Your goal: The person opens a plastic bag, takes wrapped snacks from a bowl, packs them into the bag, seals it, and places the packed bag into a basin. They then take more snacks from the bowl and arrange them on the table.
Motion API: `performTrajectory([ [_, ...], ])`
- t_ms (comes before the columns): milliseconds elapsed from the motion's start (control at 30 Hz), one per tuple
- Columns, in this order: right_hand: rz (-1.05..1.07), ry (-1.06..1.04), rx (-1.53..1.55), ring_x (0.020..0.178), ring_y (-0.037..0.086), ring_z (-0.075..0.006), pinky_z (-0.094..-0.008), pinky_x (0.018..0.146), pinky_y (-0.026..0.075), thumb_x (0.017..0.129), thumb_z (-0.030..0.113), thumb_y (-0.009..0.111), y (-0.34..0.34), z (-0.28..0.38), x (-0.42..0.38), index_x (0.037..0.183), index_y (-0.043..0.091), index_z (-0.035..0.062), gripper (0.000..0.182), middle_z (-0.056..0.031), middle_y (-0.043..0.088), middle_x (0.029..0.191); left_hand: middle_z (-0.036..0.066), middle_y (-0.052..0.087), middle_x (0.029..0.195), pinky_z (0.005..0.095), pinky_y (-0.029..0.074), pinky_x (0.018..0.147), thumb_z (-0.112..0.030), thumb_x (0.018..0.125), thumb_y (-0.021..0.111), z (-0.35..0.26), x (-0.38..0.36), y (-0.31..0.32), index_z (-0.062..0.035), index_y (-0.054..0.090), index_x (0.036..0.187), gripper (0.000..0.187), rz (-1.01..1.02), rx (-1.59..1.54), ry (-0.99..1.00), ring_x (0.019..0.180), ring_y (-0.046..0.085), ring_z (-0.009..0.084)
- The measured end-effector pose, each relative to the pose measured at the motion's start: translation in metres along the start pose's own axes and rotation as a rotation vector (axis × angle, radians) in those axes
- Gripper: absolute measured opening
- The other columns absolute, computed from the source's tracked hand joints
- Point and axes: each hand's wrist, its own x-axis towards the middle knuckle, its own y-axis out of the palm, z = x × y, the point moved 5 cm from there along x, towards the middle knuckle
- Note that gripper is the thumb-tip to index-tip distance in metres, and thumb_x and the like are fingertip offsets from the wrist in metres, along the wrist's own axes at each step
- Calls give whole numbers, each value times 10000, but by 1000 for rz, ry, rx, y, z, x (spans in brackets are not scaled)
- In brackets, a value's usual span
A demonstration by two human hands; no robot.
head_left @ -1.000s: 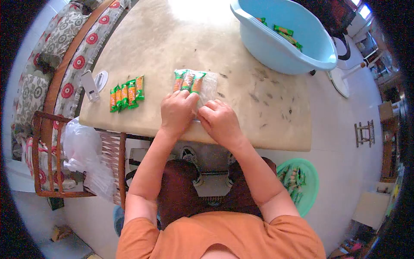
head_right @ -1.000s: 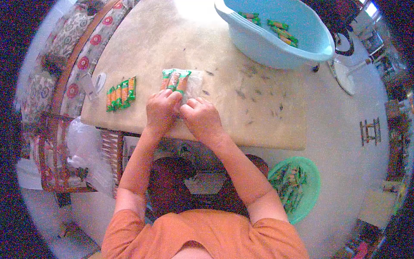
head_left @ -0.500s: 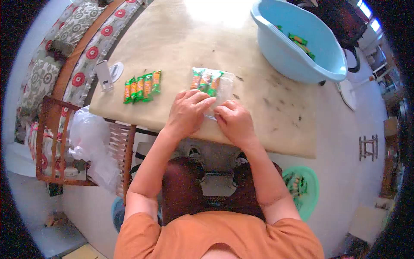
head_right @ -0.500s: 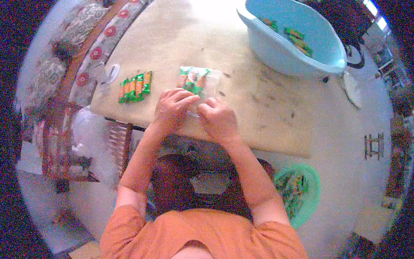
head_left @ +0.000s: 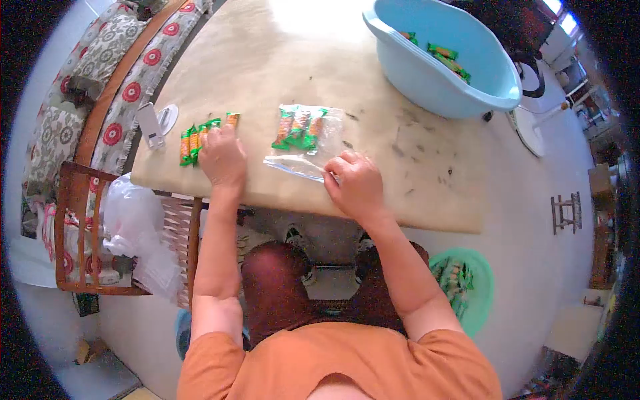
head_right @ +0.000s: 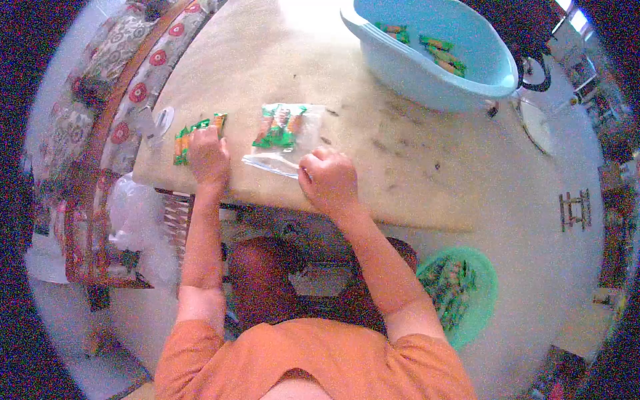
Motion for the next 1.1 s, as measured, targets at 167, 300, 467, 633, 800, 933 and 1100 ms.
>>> performTrajectory([
  [167, -87, -37, 14, 710, 608, -288, -413, 619, 490, 740, 147, 668, -4, 4, -1, 741, 613, 100, 73, -71, 593, 746, 97, 591, 906, 434, 498, 741, -114, 729, 674, 4, -8, 0, -88, 575, 928, 224, -65, -98, 3, 915, 592, 295],
  [300, -150, -32, 15, 693, 609, -281, -386, 597, 492, 750, 97, 686, -6, 5, -2, 785, 643, 87, 56, -66, 611, 783, 109, 596, 884, 435, 486, 733, -23, 714, 645, 4, -26, -53, -70, 576, 918, 221, -107, -521, -34, 876, 594, 304],
  [467, -183, 5, 87, 725, 616, -313, -425, 589, 513, 768, 132, 645, -5, 8, -2, 775, 590, 101, 63, -92, 581, 765, 128, 604, 873, 428, 486, 724, -6, 699, 633, -31, -63, -120, -66, 587, 893, 208, 42, -840, 152, 805, 600, 330],
  [633, -182, -15, 81, 681, 612, -294, -391, 581, 497, 757, 82, 685, -7, 12, -3, 787, 634, 81, 60, -89, 608, 779, 131, 606, 849, 436, 485, 708, -24, 699, 642, -65, -68, -97, -58, 591, 894, 204, 181, -800, 101, 803, 603, 339],
  [800, -168, 6, 110, 680, 609, -298, -393, 591, 500, 751, 89, 681, -4, 8, -4, 789, 630, 80, 65, -94, 608, 776, 137, 602, 870, 447, 481, 708, -67, 731, 659, -94, -55, -72, -44, 583, 903, 189, 195, -789, 36, 816, 597, 344],
  [933, -119, 65, 157, 744, 623, -334, -435, 647, 515, 770, 131, 635, -5, 1, -5, 805, 613, 81, 64, -123, 599, 791, 129, 614, 949, 428, 492, 729, -63, 738, 666, -107, -55, -68, -38, 597, 968, 241, 96, -900, 171, 884, 600, 325],
  [1100, -118, 69, 137, 715, 616, -315, -417, 624, 506, 758, 96, 644, -8, -4, -8, 796, 624, 79, 46, -100, 601, 790, 92, 625, 1016, 409, 496, 760, -52, 745, 645, -92, -68, -74, -59, 604, 1065, 322, 32, -840, 379, 929, 610, 285],
])
